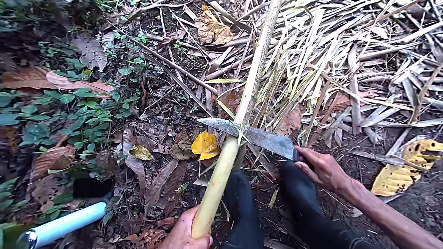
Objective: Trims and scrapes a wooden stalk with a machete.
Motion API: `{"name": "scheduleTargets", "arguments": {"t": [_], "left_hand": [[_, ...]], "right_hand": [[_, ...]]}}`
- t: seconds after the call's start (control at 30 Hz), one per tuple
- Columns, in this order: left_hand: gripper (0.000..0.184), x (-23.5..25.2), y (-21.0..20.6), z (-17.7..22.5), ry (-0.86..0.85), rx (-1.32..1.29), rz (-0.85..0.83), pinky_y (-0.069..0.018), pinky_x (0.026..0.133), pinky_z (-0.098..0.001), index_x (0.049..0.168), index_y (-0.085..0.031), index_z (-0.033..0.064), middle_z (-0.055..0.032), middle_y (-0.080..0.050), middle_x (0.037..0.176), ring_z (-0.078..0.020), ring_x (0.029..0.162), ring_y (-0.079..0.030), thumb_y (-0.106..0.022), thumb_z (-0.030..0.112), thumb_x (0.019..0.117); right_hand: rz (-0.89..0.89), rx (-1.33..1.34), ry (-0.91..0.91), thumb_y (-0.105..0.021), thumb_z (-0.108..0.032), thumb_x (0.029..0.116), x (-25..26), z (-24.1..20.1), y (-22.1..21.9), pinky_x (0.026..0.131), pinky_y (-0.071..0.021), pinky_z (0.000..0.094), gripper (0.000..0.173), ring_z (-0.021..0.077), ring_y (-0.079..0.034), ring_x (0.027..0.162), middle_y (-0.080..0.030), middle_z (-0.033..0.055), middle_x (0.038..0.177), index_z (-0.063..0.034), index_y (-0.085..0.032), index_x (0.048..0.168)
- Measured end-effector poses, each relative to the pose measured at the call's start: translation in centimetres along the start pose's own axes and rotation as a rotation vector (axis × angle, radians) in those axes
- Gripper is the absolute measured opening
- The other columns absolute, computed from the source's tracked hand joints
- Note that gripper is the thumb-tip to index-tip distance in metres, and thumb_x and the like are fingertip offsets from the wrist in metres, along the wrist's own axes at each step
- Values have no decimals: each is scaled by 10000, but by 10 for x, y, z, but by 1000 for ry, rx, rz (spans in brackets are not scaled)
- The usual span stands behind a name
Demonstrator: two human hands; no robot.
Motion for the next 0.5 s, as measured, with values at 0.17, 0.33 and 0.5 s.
{"name": "scheduleTargets", "arguments": {"t": [0.17,0.33,0.5], "left_hand": [[355,1,-10,-6,-9,-71,-31,-593,563,-327,1046,-617,92,-10,-675,767,-155,604,-666,-768,145,729],[342,2,-14,-6,1,-100,-58,-589,554,-327,1025,-617,88,-23,-676,766,-164,597,-662,-769,128,721],[366,8,-16,-12,3,-110,-73,-592,553,-327,1037,-613,83,-23,-680,768,-165,595,-666,-776,140,715]], "right_hand": [[-89,-94,304,-398,-561,1050,-14,-33,-12,496,-520,410,591,253,-638,598,-640,96,788,-99,-632,1335],[95,-35,-8,-471,-456,1058,27,23,4,603,-588,503,542,270,-694,676,-724,135,863,-28,-637,1347],[-102,-115,107,-450,-504,1054,19,8,24,557,-569,495,571,294,-698,666,-721,147,901,-61,-623,1371]]}}
Point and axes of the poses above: each hand's wrist, its own x-axis towards the middle knuckle, its own y-axis out of the back of the hand, z = x × y, the point moved 6 cm from there along x, towards the middle knuckle
